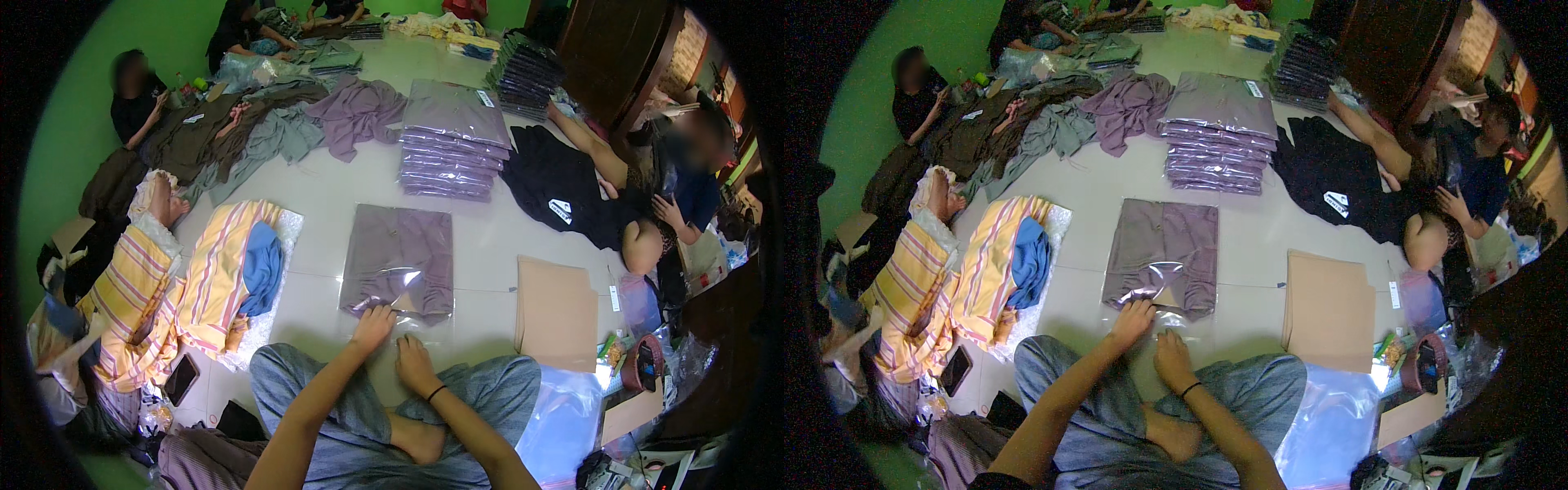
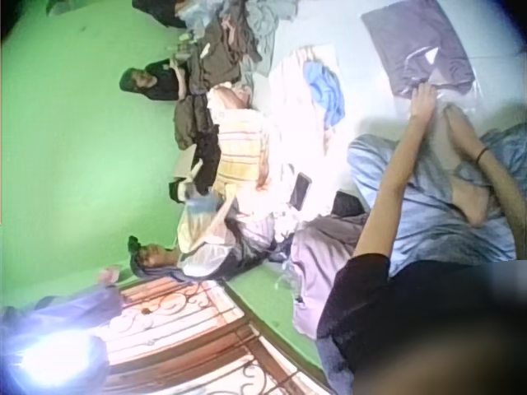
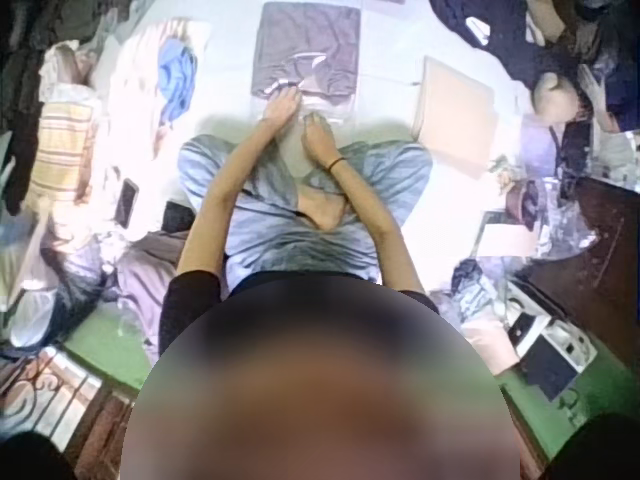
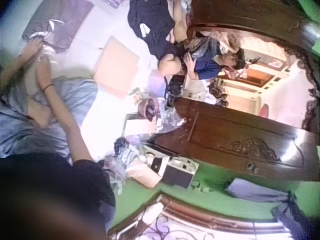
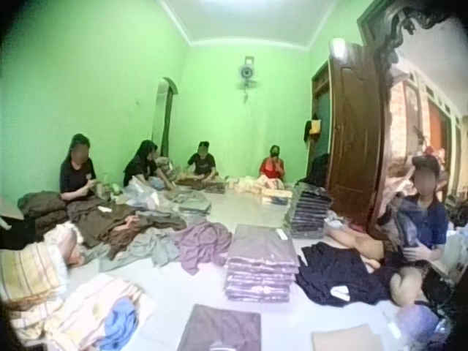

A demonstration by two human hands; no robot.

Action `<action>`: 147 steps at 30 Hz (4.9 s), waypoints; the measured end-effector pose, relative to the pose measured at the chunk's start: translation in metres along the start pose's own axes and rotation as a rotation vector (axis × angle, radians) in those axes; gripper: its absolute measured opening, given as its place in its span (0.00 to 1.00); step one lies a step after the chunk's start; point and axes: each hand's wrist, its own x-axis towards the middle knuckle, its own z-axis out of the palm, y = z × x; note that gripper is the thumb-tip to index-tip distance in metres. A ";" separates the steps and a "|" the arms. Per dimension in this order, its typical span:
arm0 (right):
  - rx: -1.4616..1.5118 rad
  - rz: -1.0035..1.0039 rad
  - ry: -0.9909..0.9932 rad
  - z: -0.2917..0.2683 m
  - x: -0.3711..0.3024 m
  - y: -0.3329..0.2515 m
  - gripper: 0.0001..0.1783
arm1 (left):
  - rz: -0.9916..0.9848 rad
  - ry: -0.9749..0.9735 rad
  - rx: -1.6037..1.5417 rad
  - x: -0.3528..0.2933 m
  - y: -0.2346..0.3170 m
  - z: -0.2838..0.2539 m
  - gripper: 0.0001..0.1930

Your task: The person folds a purple long-sleeved shirt using a cardboard template, places it into a clear plastic bag, and seals it. They repeat this process with a second shirt, stacking the finished packages on the floor.

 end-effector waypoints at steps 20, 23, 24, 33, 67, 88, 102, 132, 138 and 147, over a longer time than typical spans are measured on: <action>0.100 0.011 -0.055 -0.004 0.028 0.012 0.28 | -0.198 0.270 -0.383 -0.006 0.023 -0.077 0.05; 0.132 0.131 -0.149 -0.001 0.042 0.024 0.24 | -0.438 -0.106 -0.618 -0.026 0.043 -0.065 0.11; 0.128 0.053 -0.071 0.001 0.046 0.027 0.23 | -0.349 -0.152 -0.476 -0.033 0.049 -0.056 0.14; -0.082 0.039 -0.239 0.008 0.062 0.025 0.26 | -0.216 -0.467 -0.265 -0.041 0.061 -0.010 0.29; -0.336 -0.017 0.201 0.007 0.144 0.035 0.20 | -0.677 0.252 -0.992 -0.006 0.054 -0.014 0.21; -0.071 -0.225 -0.260 -0.028 0.115 0.055 0.18 | -0.442 -0.078 -0.527 -0.007 0.065 0.005 0.21; -0.448 -0.174 -0.052 -0.024 0.097 0.052 0.12 | -0.385 0.058 -0.464 -0.008 0.062 0.014 0.21; 0.252 -0.060 -0.031 0.011 0.043 0.027 0.22 | -0.452 -0.114 -0.254 -0.022 0.058 0.026 0.27; 0.112 0.024 0.009 0.007 0.031 0.032 0.27 | -0.291 -0.182 0.004 -0.027 0.072 0.013 0.32; -0.029 0.058 -0.012 0.019 0.040 0.029 0.25 | -0.266 -0.441 -0.159 -0.039 0.086 -0.011 0.41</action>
